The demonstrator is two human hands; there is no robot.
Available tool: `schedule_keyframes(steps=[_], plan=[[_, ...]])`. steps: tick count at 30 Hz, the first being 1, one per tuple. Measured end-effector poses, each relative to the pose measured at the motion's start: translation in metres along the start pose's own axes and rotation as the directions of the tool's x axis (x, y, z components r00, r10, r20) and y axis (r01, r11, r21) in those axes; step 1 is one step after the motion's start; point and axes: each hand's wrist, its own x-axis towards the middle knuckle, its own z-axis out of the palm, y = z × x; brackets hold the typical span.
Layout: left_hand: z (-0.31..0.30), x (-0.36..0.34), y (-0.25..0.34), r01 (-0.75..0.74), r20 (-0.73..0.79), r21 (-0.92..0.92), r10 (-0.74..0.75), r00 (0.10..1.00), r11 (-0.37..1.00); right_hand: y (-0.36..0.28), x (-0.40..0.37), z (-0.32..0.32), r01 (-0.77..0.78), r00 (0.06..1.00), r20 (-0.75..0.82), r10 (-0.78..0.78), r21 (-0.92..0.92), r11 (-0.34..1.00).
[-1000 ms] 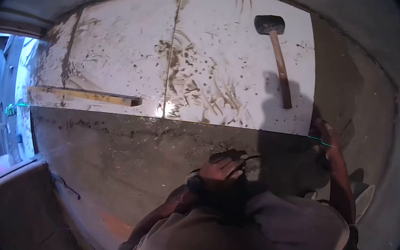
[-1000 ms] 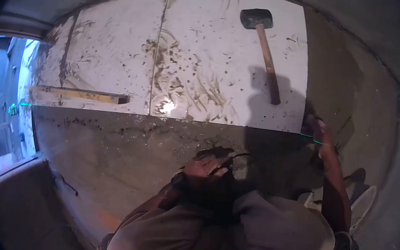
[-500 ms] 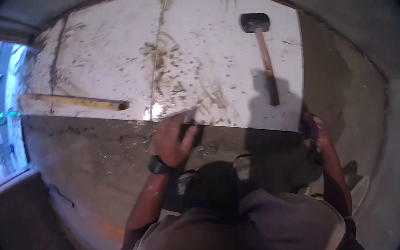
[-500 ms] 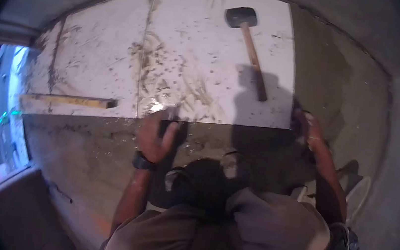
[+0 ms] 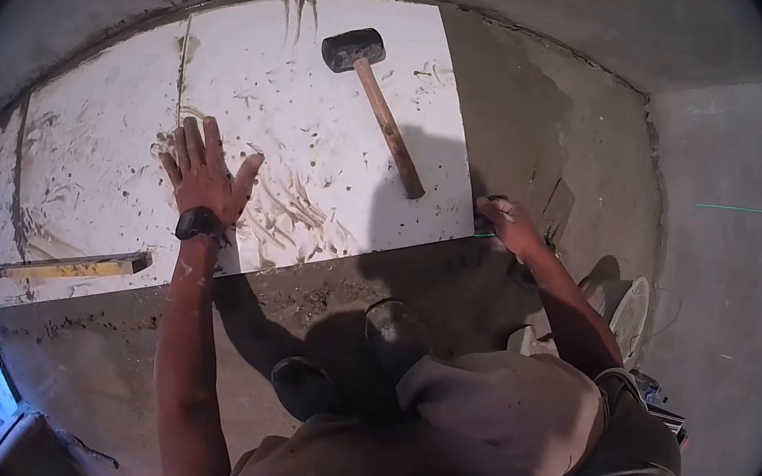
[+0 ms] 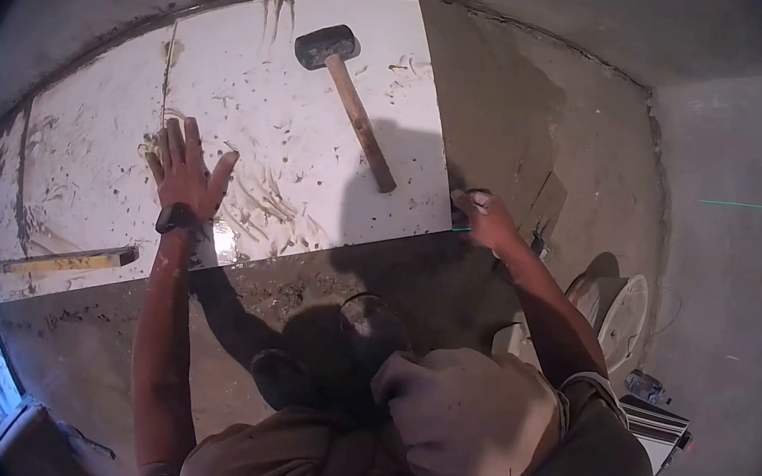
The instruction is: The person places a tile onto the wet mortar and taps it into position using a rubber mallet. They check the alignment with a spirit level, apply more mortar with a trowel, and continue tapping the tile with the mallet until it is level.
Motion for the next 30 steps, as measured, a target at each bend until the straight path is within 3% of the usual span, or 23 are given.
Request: schedule_keyframes(steps=[2, 4, 11, 14, 16, 22, 26, 28, 30], plan=[[0.002, 0.001, -0.002, -0.005, 0.019, -0.017, 0.005, 1.000, 1.000, 0.000, -0.001, 0.000, -0.005, 1.000, -0.006, 0.005, 0.020, 1.000], [0.001, 0.000, -0.002, -0.014, 0.008, -0.041, 0.014, 1.000, 0.999, 0.003, 0.004, -0.003, 0.012, 1.000, -0.018, -0.014, -0.108, 0.994], [-0.004, 0.000, -0.002, -0.020, 0.021, -0.045, 0.021, 1.000, 0.999, 0.011, 0.012, -0.001, 0.020, 1.000, 0.018, -0.019, -0.033, 0.999], [-0.001, 0.000, -0.003, -0.049, -0.003, -0.028, 0.049, 0.999, 0.998, 0.016, 0.021, -0.003, 0.000, 1.000, -0.014, -0.001, -0.085, 0.996], [-0.004, 0.000, -0.002, -0.035, 0.023, -0.011, 0.035, 0.999, 0.999, 0.033, 0.039, -0.007, 0.082, 0.996, -0.006, -0.086, -0.218, 0.972], [-0.010, 0.000, 0.001, -0.026, 0.057, -0.053, 0.029, 0.998, 0.998, 0.004, 0.015, -0.002, 0.004, 0.999, -0.035, -0.012, -0.227, 0.974], [-0.004, 0.000, -0.001, -0.056, 0.045, -0.038, 0.057, 0.997, 0.998, 0.010, 0.020, -0.003, 0.101, 0.994, -0.013, -0.105, -0.187, 0.977], [-0.005, -0.001, -0.002, -0.066, 0.031, -0.050, 0.068, 0.997, 0.997, 0.028, 0.035, -0.009, 0.127, 0.991, -0.019, -0.136, -0.254, 0.959], [0.000, 0.000, -0.004, -0.067, 0.020, -0.090, 0.069, 0.997, 0.994, 0.035, 0.039, -0.007, 0.084, 0.994, -0.047, -0.094, -0.169, 0.982]])
